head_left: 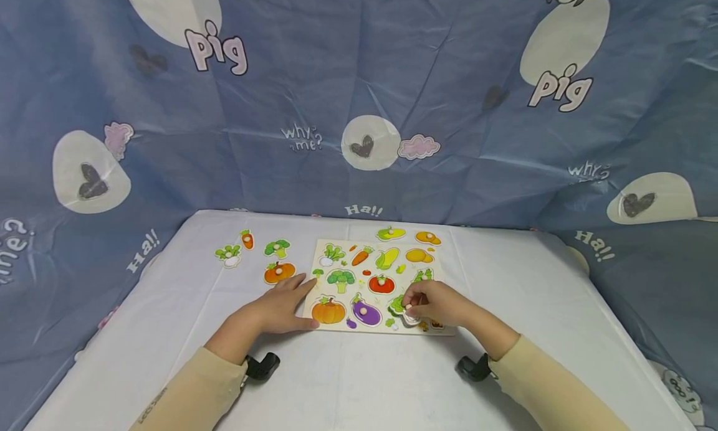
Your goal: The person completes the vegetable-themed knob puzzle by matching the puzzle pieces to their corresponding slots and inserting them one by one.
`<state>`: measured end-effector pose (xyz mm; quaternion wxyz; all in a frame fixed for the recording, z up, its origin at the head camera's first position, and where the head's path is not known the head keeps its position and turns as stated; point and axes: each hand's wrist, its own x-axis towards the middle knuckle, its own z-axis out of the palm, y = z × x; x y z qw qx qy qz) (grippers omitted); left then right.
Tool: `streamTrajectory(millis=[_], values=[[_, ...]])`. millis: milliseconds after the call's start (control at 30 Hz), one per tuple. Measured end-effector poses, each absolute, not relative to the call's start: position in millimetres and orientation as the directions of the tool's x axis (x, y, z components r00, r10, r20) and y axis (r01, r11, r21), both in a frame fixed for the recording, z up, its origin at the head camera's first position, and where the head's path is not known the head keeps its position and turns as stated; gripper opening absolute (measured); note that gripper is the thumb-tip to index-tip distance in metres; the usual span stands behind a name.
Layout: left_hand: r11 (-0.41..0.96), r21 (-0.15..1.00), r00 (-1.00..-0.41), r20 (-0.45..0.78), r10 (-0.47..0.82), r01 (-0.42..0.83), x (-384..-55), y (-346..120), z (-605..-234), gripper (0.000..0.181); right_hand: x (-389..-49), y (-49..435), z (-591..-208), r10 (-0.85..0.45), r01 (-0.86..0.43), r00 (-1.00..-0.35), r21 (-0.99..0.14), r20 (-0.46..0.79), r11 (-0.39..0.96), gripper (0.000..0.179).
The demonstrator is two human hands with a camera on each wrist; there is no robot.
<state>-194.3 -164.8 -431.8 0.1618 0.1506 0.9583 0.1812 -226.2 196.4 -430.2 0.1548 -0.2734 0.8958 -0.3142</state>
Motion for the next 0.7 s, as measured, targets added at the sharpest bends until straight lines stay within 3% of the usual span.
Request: streamTrajectory(millis=[700], values=[[0.89, 0.394, -0.906, -0.247, 0.343, 0.229, -192.7, -164.0, -431.1, 0.095, -226.9, 181.3, -427.0, -0.571, -0.379, -0.802, -0.588, -0.177, 0.715, 0.013]])
